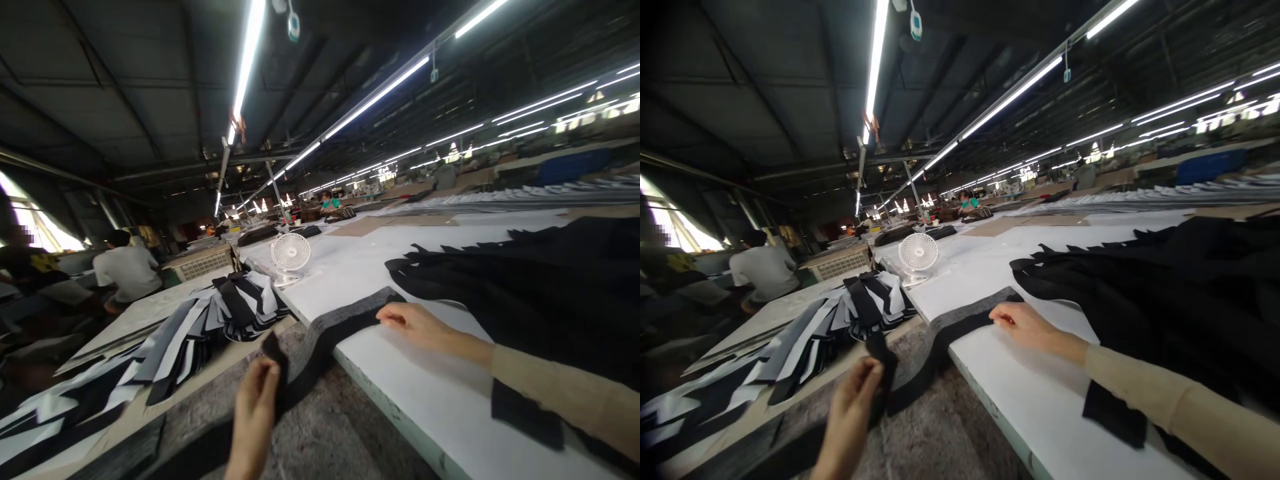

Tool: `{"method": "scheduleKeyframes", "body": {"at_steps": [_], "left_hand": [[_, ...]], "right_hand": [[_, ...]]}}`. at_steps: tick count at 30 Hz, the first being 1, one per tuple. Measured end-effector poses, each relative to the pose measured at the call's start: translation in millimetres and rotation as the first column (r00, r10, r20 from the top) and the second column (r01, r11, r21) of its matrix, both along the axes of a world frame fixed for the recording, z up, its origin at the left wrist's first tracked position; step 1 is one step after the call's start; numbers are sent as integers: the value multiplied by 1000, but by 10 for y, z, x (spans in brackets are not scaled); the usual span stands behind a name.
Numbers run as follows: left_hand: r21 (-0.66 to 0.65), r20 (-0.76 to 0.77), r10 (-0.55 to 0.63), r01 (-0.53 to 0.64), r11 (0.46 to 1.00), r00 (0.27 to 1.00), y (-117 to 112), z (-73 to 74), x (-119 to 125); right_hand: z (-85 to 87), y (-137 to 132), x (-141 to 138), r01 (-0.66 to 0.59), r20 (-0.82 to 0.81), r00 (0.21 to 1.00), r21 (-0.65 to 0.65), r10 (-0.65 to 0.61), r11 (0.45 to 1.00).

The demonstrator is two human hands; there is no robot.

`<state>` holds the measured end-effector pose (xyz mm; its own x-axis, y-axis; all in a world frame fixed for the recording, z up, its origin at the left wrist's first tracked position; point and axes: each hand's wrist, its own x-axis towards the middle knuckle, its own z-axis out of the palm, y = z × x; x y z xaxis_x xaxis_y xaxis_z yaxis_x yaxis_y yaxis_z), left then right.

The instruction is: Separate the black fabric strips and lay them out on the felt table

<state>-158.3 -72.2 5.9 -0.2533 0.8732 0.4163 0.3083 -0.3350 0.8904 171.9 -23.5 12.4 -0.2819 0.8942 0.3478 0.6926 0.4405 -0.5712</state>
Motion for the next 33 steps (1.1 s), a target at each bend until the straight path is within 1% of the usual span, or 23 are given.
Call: {"method": "scheduleKeyframes", "body": {"at_steps": [1,2,4,5,6,8,10,12,15,17,18,19,21,22,23,24,26,28,30,33], "left_hand": [[-19,-55,-119,118,993,991,1,-103,286],[-31,-105,-229,227,973,968,-14,-182,565],[-33,-237,-384,387,921,892,-73,-259,1035],[-25,-315,-421,436,900,851,-106,-262,1210],[-9,-394,-428,462,887,813,-133,-250,1344],[35,-538,-393,486,873,745,-160,-214,1516],[75,-649,-346,510,857,677,-159,-195,1618],[102,-725,-310,540,835,616,-158,-202,1691],[138,-761,-269,552,822,590,-181,-211,1745],[112,-743,-327,590,800,584,-186,-185,1727],[95,-713,-363,596,798,600,-174,-162,1702],[84,-674,-381,578,812,633,-151,-134,1671],[62,-589,-360,485,872,724,-68,-76,1609],[33,-559,-348,440,898,753,-14,-50,1588],[-12,-546,-354,416,909,759,42,-26,1581],[-69,-539,-387,419,906,748,97,-6,1590],[-167,-516,-482,469,867,708,184,27,1658],[-181,-527,-530,522,834,664,233,45,1779],[-158,-602,-531,563,811,596,253,41,1919],[-148,-735,-479,576,804,480,266,-6,2079]], "right_hand": [[23,-48,-14,-43,-74,997,-116,34,992],[33,-95,-9,-98,-140,988,-208,70,973],[27,-187,51,-180,-243,964,-310,106,934],[20,-230,100,-192,-277,956,-346,95,918],[17,-270,155,-190,-301,951,-384,72,903],[38,-346,253,-173,-339,941,-457,9,872],[92,-412,305,-157,-325,945,-512,-21,845],[151,-463,300,-114,-261,965,-504,-24,856],[181,-492,239,-53,-162,987,-428,-19,902],[152,-480,210,-55,-162,987,-396,-10,917],[131,-468,206,-65,-177,984,-387,-5,920],[111,-456,208,-75,-197,980,-381,-2,922],[89,-435,223,-94,-234,972,-378,3,921],[91,-431,232,-103,-253,967,-382,3,918],[102,-431,243,-110,-271,963,-387,1,915],[119,-436,255,-111,-283,959,-391,-4,914],[164,-458,296,-86,-237,972,-383,-8,920],[208,-487,374,-41,-108,994,-356,2,934],[241,-510,492,8,33,999,-320,3,948],[268,-518,692,85,131,990,-243,-54,966]]}}
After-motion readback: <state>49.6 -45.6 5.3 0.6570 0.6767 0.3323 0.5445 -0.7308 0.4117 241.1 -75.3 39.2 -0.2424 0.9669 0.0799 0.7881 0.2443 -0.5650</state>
